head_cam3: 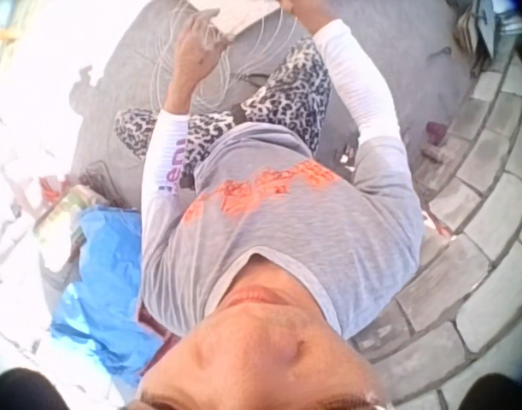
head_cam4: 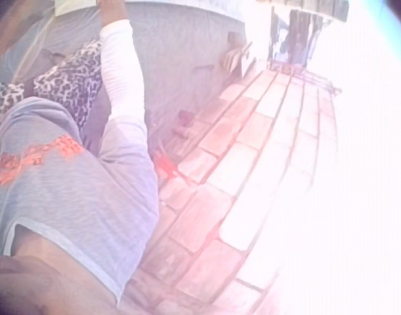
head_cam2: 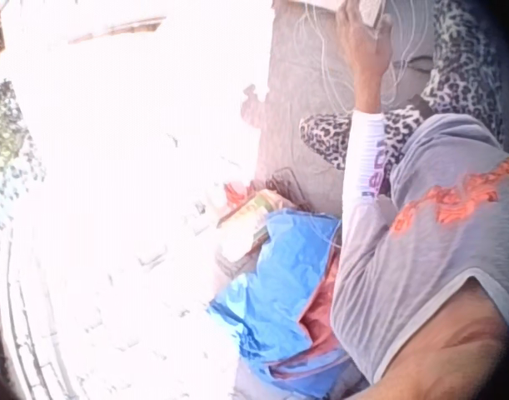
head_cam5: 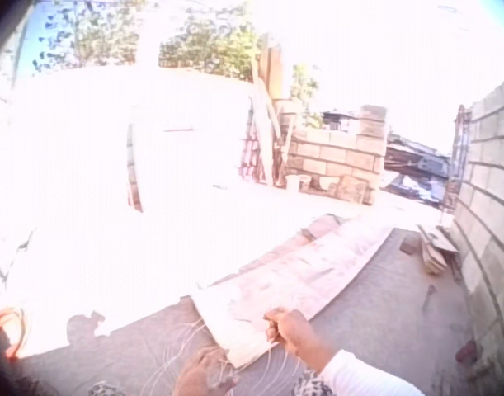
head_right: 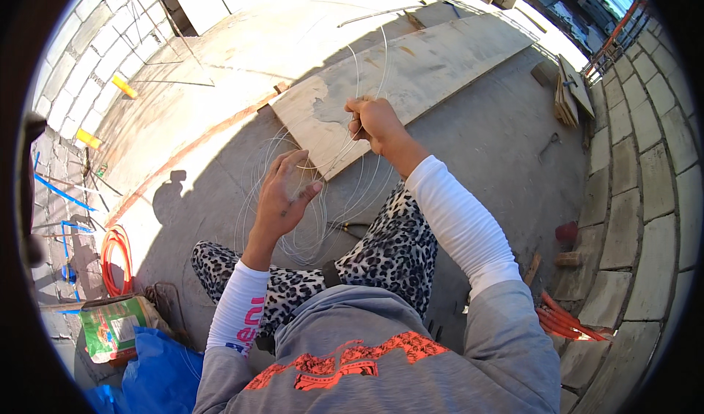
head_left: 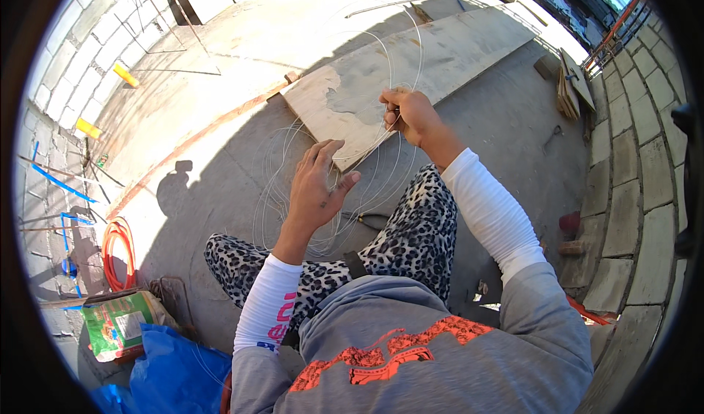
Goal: The person sits on the floor and repeatedly measures, straightens, and cuts lengths of thin wire using pliers. The person handles the wire by hand and uses pliers to cut it into segments, placing the cut pieces on the floor.
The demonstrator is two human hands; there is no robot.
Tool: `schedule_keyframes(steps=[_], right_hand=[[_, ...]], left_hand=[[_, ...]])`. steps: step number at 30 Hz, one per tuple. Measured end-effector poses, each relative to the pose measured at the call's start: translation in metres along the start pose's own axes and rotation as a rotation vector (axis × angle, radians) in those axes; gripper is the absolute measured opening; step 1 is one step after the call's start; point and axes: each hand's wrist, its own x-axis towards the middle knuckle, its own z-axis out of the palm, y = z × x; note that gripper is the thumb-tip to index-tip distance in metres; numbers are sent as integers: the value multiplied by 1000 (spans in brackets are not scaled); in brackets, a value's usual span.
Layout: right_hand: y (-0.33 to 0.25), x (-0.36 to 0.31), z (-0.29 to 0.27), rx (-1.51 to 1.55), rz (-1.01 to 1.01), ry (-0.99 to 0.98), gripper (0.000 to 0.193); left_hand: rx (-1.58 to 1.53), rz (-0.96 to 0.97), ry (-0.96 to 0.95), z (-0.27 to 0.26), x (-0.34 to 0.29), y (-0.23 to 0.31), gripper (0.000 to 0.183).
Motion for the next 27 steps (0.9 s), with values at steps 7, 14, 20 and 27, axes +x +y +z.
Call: schedule_keyframes(steps=[7, 14, 20, 27], right_hand=[[12, -35, 3, -140, -68, -21, 19], [36, -40, -25, -865, -772, 210, 24], [80, -15, -34, 259, -68, 35, 29], [76, -6, -24, 118, -118, 6, 27]], left_hand=[[-306, -213, -117, 72, 24, 21, 29], [-270, -198, 125, 95, 4, 13, 22], [-548, -662, -157, 82, 10, 12, 18], [-995, -912, -260, 70, 16, -1, 15]])
